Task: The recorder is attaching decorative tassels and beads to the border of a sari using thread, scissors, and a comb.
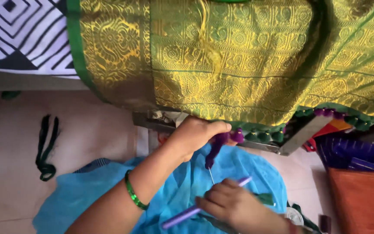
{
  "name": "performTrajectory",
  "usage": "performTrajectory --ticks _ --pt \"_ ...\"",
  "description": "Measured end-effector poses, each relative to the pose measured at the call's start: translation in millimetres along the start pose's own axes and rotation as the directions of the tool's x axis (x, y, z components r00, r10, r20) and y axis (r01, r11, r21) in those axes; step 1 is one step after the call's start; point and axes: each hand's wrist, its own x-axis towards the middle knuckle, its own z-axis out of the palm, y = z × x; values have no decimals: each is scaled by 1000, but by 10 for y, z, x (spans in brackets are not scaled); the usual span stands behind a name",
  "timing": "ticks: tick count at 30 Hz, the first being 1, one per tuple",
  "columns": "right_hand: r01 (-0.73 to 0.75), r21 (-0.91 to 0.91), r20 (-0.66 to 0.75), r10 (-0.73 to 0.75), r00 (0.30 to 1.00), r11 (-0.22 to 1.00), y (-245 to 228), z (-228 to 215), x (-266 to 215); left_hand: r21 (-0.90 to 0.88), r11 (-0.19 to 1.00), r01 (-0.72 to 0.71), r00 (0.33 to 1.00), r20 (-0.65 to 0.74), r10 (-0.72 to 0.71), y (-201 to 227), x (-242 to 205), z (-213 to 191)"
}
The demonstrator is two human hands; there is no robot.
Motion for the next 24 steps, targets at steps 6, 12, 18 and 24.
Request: performTrajectory --ticks 6,12,18,24 --pt "-222 -607 -370 -25 929 763 190 -1006 -110 -44 931 363 908 243 -343 -5 61 -49" --pt "1 -825 -136 -200 970 566 237 -1043 -207 -86 931 355 925 172 -337 54 66 -36" --pt "-246 -767 -258 66 964 592 304 -1016 -262 148 943 299 944 97 -314 49 145 -63" --pt "-234 -808 -324 -76 943 540 341 -1040 -268 97 920 381 914 108 -390 -14 144 -25"
